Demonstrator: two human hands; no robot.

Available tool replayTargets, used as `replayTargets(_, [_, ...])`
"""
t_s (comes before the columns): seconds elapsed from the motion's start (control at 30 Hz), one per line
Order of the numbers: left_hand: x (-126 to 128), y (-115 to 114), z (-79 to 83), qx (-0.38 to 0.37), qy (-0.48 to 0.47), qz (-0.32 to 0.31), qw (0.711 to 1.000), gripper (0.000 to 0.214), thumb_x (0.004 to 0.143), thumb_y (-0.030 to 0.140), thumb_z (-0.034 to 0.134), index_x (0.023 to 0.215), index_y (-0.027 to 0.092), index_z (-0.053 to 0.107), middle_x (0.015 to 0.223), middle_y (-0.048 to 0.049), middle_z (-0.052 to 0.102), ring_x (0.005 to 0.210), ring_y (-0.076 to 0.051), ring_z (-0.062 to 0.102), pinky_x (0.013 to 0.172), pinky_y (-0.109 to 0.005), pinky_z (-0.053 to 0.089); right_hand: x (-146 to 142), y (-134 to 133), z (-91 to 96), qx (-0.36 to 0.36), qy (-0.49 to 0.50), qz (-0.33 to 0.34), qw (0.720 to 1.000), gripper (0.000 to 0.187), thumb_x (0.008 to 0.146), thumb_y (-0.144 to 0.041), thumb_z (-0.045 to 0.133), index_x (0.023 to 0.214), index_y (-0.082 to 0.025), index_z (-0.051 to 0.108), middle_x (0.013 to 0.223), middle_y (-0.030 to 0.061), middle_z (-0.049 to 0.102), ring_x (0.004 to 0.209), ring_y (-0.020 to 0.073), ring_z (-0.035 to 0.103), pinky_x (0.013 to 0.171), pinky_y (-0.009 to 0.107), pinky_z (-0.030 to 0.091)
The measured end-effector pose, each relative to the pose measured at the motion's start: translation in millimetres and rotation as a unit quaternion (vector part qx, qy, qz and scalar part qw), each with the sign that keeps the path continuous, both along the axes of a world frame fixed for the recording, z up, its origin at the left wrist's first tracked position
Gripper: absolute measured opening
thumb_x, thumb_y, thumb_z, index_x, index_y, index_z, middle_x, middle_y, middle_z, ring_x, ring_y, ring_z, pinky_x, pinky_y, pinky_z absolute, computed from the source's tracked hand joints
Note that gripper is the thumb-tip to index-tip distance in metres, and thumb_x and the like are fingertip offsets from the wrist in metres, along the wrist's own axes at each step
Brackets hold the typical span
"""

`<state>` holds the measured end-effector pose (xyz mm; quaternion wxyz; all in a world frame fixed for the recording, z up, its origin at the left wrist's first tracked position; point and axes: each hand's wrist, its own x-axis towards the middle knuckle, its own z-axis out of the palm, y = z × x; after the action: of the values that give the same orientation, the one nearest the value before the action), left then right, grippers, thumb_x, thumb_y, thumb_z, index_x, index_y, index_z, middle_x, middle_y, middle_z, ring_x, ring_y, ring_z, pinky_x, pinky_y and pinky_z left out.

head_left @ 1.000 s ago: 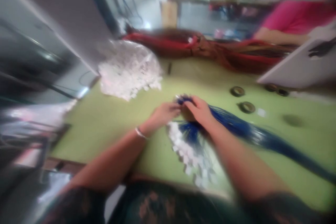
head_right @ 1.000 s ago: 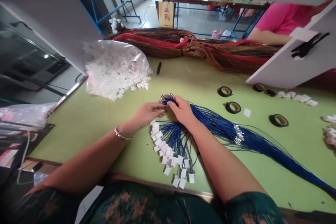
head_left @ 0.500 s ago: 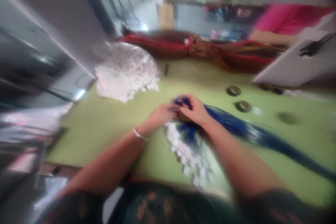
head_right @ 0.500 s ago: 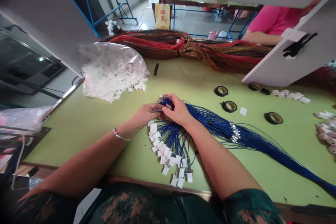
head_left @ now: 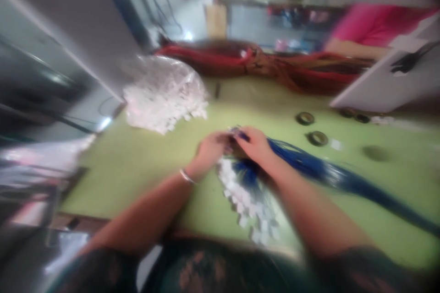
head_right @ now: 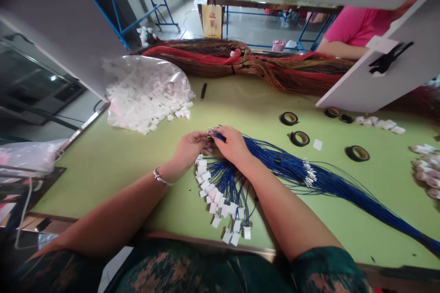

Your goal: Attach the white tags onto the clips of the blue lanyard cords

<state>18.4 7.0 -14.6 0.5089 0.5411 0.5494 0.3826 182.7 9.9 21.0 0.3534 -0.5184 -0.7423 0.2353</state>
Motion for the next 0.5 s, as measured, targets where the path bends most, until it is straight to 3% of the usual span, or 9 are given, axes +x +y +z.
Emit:
replayTargets(0.13, [0, -1, -5.6, 0.021, -0.01, 0.047, 0.999, 0.033, 0.08, 0.012, 0.058, 0.111, 0.02, 0.065, 0.088, -0.0061, 0.074, 0.068, -0.015, 0.067, 0.068, -0.032, 0.058, -1, -2, -1.8, -0.014, -0.064, 0.054, 0.996, 0.024, 0.079, -0.017, 0.061, 0.101, -0.021, 0.07, 0.105, 0.0057, 0.072, 0.097, 0.0212, 0.066, 0.09, 0.036, 0.048])
replayTargets(0.33, [-2, 0, -5.4, 0.062, 0.016, 0.065, 0.996, 0.035, 0.081, 0.015, 0.06, 0.115, 0.024, 0.061, 0.099, -0.0054, 0.074, 0.087, -0.021, 0.068, 0.078, -0.036, 0.058, -3, -8, 7.5, -0.002, -0.129, 0.103, 0.986, 0.038, 0.079, -0.031, 0.067, 0.114, -0.017, 0.062, 0.112, 0.0107, 0.068, 0.1, 0.0244, 0.063, 0.087, 0.037, 0.047])
replayTargets(0.5, [-2, 6, 0.5, 0.053, -0.043, 0.018, 0.998, 0.033, 0.083, 0.021, 0.062, 0.116, 0.02, 0.063, 0.104, -0.0083, 0.073, 0.095, -0.021, 0.068, 0.086, -0.037, 0.056, -3, -7, 3.0, -0.021, -0.216, 0.037, 0.975, 0.023, 0.081, -0.019, 0.058, 0.103, -0.018, 0.065, 0.099, 0.01, 0.072, 0.087, 0.0241, 0.067, 0.077, 0.034, 0.048])
